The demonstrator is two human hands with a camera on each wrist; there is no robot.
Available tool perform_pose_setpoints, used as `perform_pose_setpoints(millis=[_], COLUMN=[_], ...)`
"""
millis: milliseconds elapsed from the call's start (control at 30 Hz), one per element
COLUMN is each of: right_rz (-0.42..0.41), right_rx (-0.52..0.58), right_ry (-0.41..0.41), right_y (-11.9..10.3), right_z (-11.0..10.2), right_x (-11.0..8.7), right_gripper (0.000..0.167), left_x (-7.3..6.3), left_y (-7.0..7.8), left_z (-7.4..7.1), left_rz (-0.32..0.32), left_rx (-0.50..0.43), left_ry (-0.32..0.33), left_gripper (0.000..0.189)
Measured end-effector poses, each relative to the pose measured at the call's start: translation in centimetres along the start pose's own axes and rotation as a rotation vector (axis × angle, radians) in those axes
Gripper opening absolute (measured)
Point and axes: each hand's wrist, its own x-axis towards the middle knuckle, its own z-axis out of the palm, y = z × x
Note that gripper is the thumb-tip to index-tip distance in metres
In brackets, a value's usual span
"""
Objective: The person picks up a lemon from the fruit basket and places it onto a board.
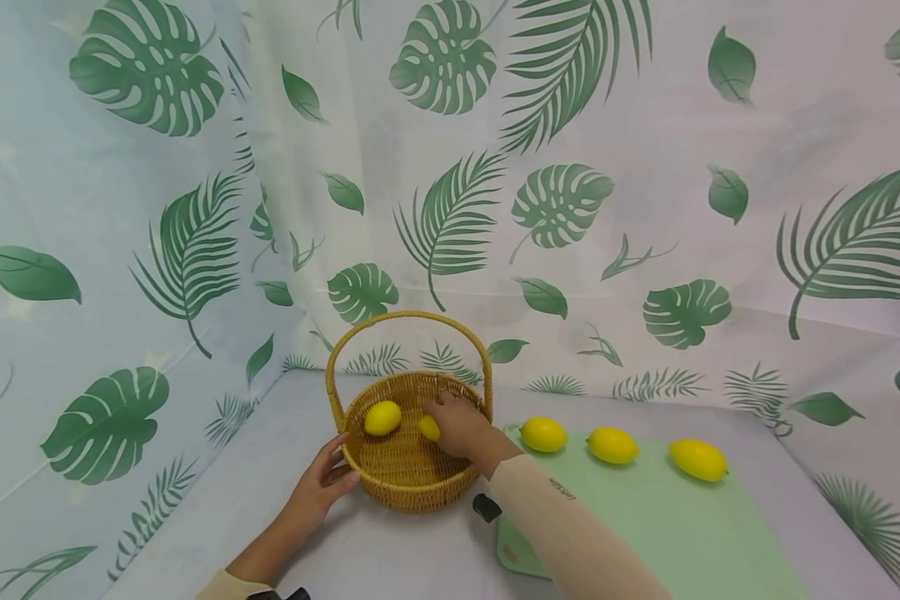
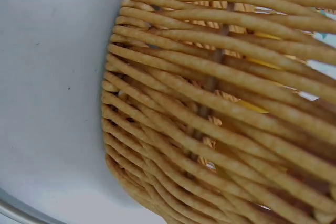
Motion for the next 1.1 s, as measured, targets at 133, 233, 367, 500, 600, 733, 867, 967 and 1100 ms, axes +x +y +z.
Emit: perform_pose_setpoints(millis=[133, 233, 367, 500, 600, 733, 867, 967, 1100], right_rz=[-0.027, -0.034, -0.047, -0.063, -0.080, -0.098, -0.098, -0.100, -0.110], right_rx=[-0.004, -0.001, -0.008, -0.021, -0.017, -0.016, -0.006, 0.002, 0.010], right_ry=[0.021, 0.026, 0.024, 0.021, 0.022, 0.027, 0.022, 0.017, 0.029], right_y=[-0.2, -0.3, -0.7, -1.1, -1.4, -1.7, -2.1, -2.4, -2.7], right_z=[-0.2, -0.4, -0.7, -1.1, -1.5, -1.7, -2.0, -2.2, -2.4], right_x=[-0.1, -0.2, -0.3, -0.6, -0.8, -1.2, -1.5, -1.9, -2.5], right_gripper=[0.044, 0.046, 0.047, 0.050, 0.055, 0.057, 0.059, 0.059, 0.057], left_x=[0.1, 0.5, 1.0, 1.1, 1.0, 1.0, 0.9, 0.9, 0.9], left_y=[-0.2, -1.2, -2.8, -3.2, -3.1, -3.1, -3.1, -3.1, -3.2], left_z=[0.0, 0.0, -0.1, -0.2, -0.2, -0.1, -0.1, -0.2, -0.2], left_rz=[0.016, 0.014, 0.004, 0.009, 0.017, 0.017, 0.012, 0.010, 0.010], left_rx=[0.002, 0.013, 0.035, 0.030, 0.027, 0.037, 0.038, 0.036, 0.043], left_ry=[0.013, 0.026, 0.046, 0.043, 0.039, 0.037, 0.037, 0.040, 0.042], left_gripper=[0.071, 0.071, 0.071, 0.070, 0.070, 0.070, 0.070, 0.071, 0.072])
